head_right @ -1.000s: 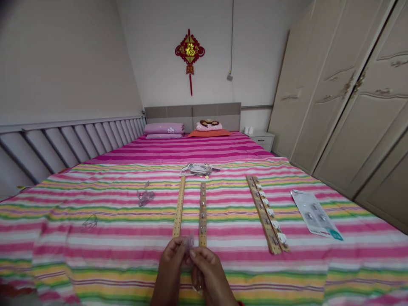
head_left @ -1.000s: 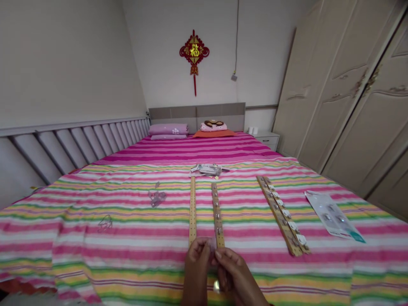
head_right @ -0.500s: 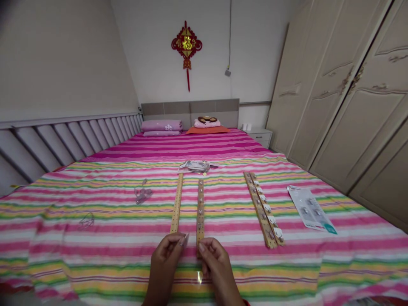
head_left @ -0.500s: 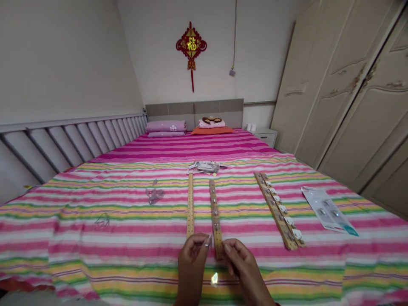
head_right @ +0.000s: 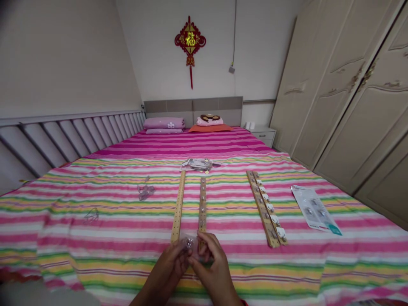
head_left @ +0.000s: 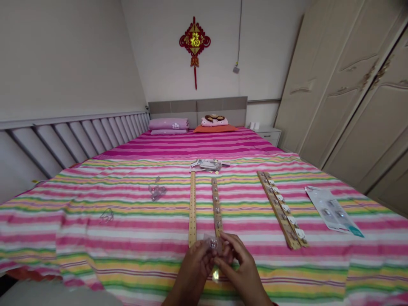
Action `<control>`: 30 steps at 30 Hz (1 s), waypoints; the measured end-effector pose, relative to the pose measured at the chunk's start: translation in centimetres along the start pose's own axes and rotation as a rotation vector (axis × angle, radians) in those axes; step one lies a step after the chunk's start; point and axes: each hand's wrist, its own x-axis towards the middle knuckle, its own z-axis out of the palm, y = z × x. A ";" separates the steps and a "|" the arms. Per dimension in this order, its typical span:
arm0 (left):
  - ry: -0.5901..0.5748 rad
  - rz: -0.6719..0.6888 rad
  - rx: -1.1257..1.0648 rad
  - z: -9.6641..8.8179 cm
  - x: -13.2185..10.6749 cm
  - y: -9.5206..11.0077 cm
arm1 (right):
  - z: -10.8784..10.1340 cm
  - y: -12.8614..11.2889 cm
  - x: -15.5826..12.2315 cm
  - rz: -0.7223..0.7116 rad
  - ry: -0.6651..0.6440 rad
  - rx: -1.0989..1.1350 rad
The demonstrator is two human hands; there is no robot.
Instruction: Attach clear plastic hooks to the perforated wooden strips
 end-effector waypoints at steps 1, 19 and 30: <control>0.026 -0.013 -0.009 -0.1 0.1 0.0 | 0.0 0.0 -0.1 -0.052 0.015 -0.043; 0.172 0.415 0.432 -0.4 0.0 -0.5 | 0.0 0.4 -1.3 -0.132 0.015 -0.131; 0.181 0.727 0.884 -0.7 -0.7 -1.2 | 1.0 -1.0 -1.7 -0.141 0.167 -0.112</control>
